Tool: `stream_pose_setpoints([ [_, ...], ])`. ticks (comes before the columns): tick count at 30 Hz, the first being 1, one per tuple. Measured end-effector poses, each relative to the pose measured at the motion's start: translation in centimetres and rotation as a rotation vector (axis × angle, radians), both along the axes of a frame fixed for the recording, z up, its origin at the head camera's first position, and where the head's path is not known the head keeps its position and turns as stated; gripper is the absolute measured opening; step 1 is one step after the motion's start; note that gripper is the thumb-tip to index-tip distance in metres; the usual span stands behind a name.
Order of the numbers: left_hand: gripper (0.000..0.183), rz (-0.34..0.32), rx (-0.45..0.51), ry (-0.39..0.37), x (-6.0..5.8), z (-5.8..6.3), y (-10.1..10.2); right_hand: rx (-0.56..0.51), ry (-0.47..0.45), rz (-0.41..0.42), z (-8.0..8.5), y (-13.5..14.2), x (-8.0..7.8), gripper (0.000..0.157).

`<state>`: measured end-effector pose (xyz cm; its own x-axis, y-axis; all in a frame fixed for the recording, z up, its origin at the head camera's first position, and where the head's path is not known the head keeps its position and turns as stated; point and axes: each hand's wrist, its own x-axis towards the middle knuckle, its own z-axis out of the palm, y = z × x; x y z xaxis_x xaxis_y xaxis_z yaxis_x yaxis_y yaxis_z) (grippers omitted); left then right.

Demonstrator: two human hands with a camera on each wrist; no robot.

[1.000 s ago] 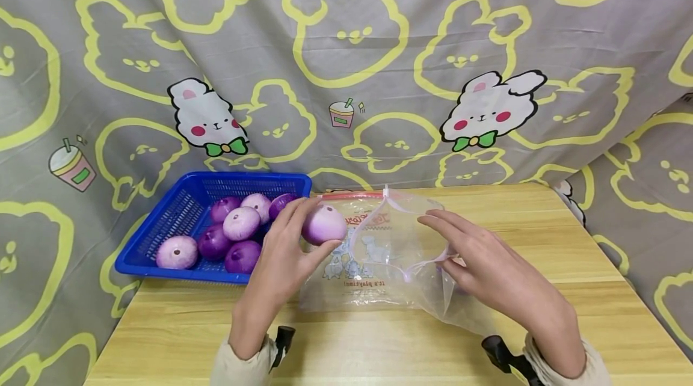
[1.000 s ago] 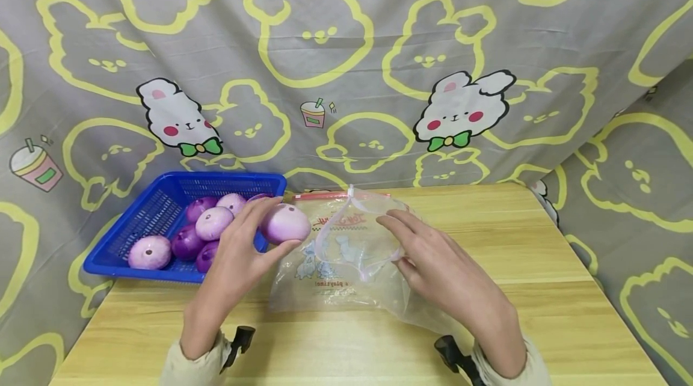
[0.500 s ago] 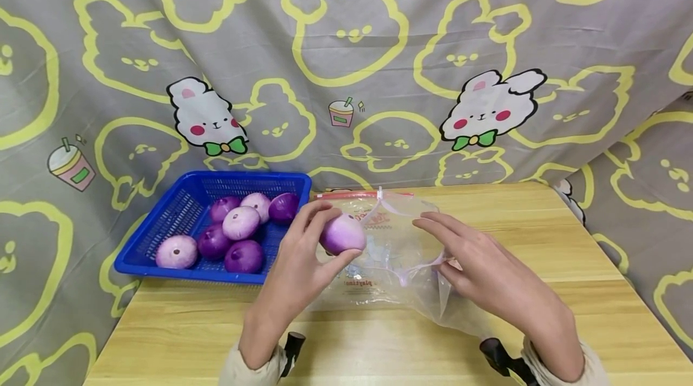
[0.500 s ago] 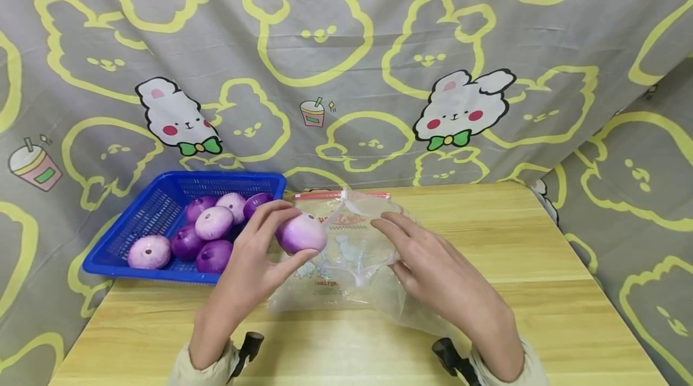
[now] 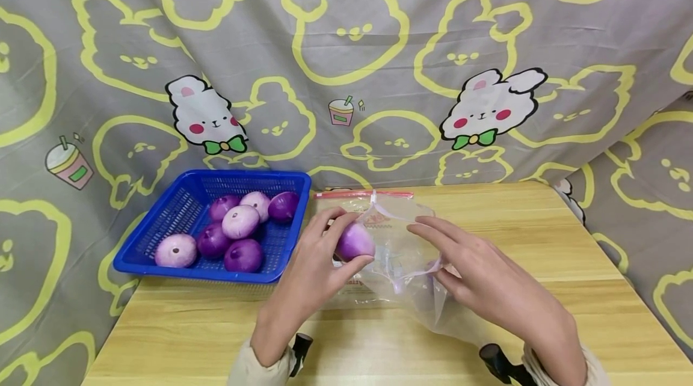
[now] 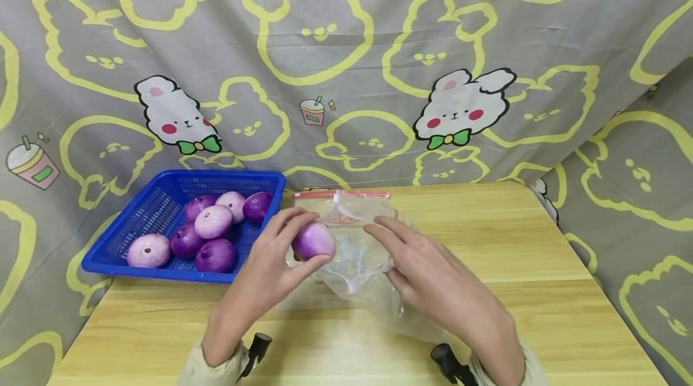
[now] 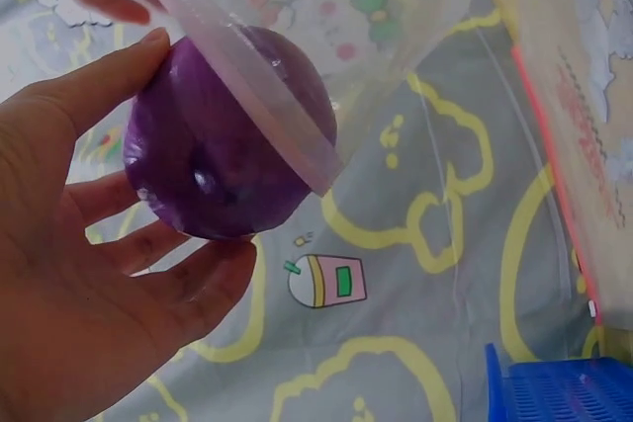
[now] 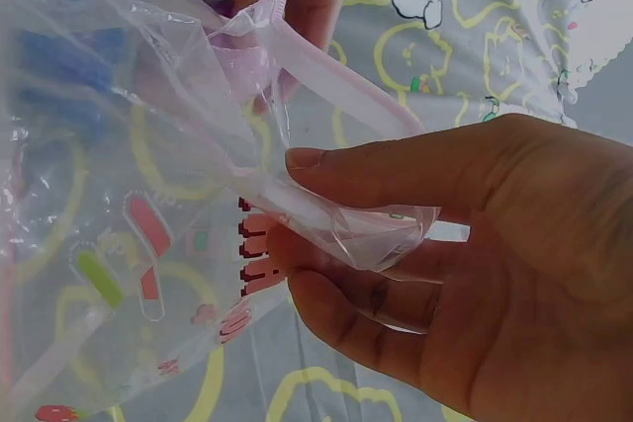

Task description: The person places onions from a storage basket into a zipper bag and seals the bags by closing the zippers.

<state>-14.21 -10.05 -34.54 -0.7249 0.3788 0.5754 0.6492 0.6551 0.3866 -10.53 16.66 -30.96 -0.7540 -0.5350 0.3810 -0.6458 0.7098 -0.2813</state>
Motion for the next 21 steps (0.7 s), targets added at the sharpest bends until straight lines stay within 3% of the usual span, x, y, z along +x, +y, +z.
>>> stream_pose_setpoints([
  [13, 0.061, 0.000, -0.083, 0.031, 0.25, -0.55, 0.83, 0.015, -0.001, -0.011, 0.16, -0.10, 0.41, 0.069],
  [21, 0.063, 0.001, -0.146, 0.012, 0.34, -0.73, 0.71, 0.008, -0.008, -0.013, 0.21, -0.14, 0.41, 0.068],
])
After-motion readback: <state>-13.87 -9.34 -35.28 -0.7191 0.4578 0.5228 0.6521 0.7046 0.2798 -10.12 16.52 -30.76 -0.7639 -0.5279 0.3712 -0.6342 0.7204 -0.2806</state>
